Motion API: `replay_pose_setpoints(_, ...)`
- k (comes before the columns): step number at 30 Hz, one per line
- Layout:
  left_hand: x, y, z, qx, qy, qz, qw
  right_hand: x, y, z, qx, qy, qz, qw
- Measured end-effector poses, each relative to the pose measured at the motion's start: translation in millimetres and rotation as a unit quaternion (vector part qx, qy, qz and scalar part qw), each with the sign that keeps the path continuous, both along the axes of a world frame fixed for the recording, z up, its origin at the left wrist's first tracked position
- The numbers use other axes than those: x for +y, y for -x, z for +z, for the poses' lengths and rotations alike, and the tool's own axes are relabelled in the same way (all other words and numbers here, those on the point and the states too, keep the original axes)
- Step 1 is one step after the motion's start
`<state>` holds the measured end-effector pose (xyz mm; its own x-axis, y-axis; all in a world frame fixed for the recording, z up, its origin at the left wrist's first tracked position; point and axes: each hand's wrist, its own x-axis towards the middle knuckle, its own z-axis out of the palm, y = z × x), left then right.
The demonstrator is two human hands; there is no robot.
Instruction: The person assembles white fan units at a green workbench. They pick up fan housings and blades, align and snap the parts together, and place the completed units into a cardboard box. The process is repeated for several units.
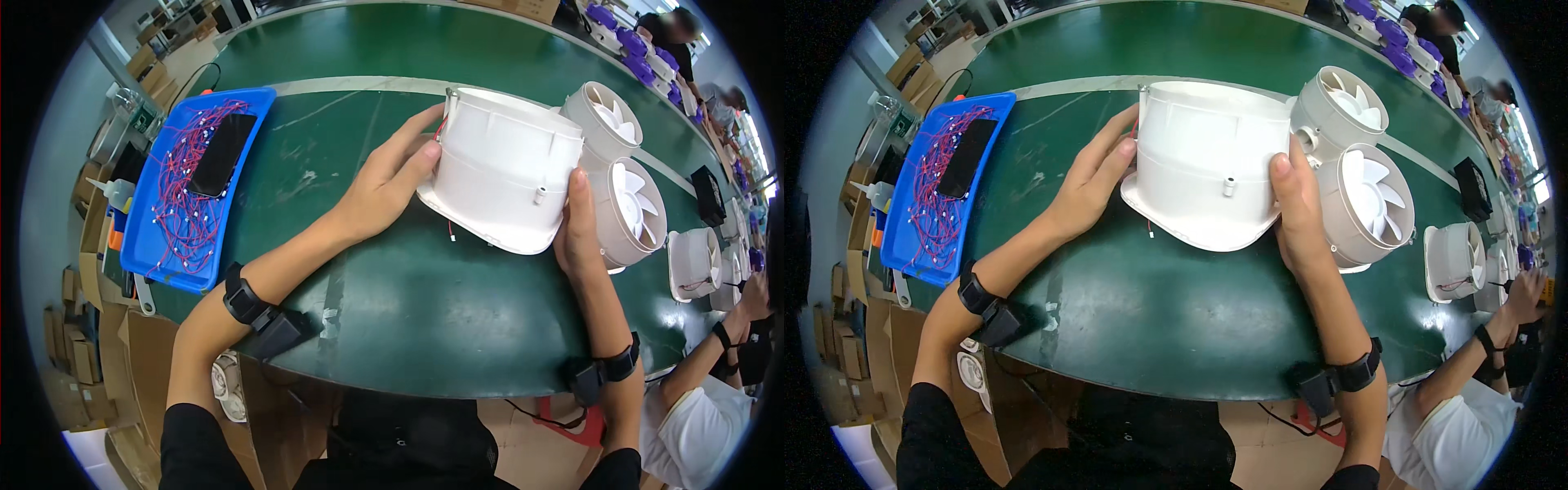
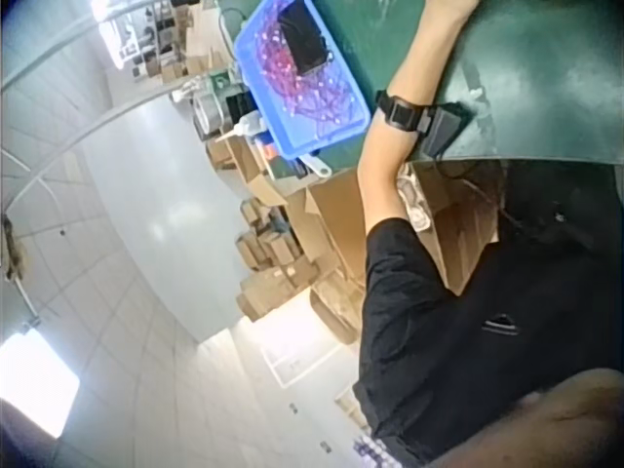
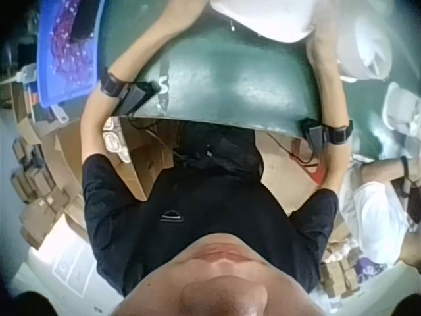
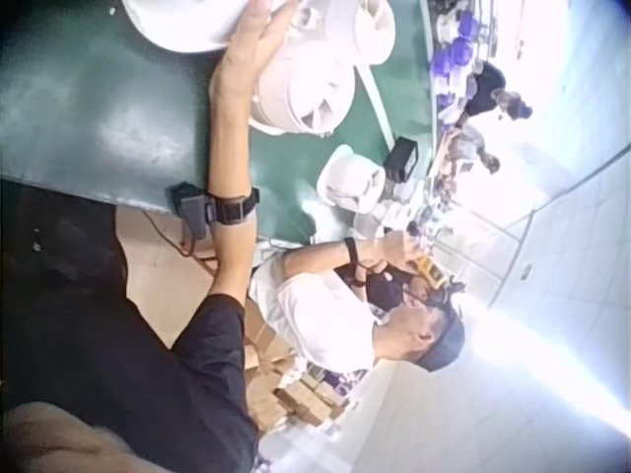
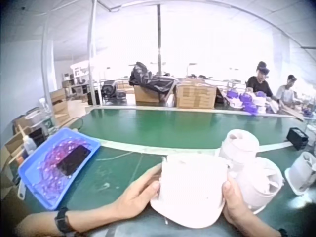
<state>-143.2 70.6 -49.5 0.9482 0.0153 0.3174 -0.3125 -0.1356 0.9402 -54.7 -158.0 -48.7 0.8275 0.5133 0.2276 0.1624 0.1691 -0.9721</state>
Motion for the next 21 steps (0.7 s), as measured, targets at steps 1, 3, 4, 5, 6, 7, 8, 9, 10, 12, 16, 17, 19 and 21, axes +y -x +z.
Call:
replay_pose_setpoints(1,1,0,-2,-0.004,0.004,-0.005,1.000,1,0,0,-0.007,0.003,0.002,1.000)
replay_pose_setpoints(3,2,2,-8,-0.009,0.015,-0.020,1.000,2,1,0,-0.037,0.016,0.010,0.999)
replay_pose_setpoints(4,2,3,-10,-0.010,0.021,-0.030,0.999,2,2,0,-0.058,0.026,0.016,0.998)
replay_pose_setpoints(5,2,4,-12,-0.011,0.027,-0.040,0.999,2,3,1,-0.080,0.037,0.021,0.996)
replay_pose_setpoints(6,2,5,-11,-0.013,0.017,-0.038,0.999,2,3,1,-0.092,0.041,0.020,0.995)
replay_pose_setpoints(7,1,5,-10,-0.016,0.007,-0.037,0.999,3,3,1,-0.105,0.045,0.020,0.993)
replay_pose_setpoints(8,1,6,-8,-0.018,-0.003,-0.035,0.999,4,4,2,-0.117,0.049,0.019,0.992)
replay_pose_setpoints(9,-2,6,-7,-0.022,-0.018,-0.027,0.999,4,4,3,-0.130,0.051,0.016,0.990)
replay_pose_setpoints(10,-5,6,-4,-0.027,-0.032,-0.019,0.999,4,6,4,-0.144,0.053,0.012,0.988)
replay_pose_setpoints(12,-13,7,-1,-0.046,-0.054,0.011,0.997,5,8,3,-0.156,0.050,0.004,0.986)
replay_pose_setpoints(16,-26,13,-1,-0.076,-0.079,0.087,0.990,7,9,2,-0.138,0.043,-0.006,0.989)
replay_pose_setpoints(17,-27,14,-2,-0.076,-0.083,0.102,0.988,7,9,2,-0.130,0.045,-0.006,0.991)
replay_pose_setpoints(19,-27,12,-4,-0.080,-0.067,0.099,0.990,7,10,2,-0.142,0.039,-0.013,0.989)
replay_pose_setpoints(21,-26,10,-5,-0.079,-0.056,0.095,0.991,10,13,4,-0.136,0.017,-0.007,0.991)
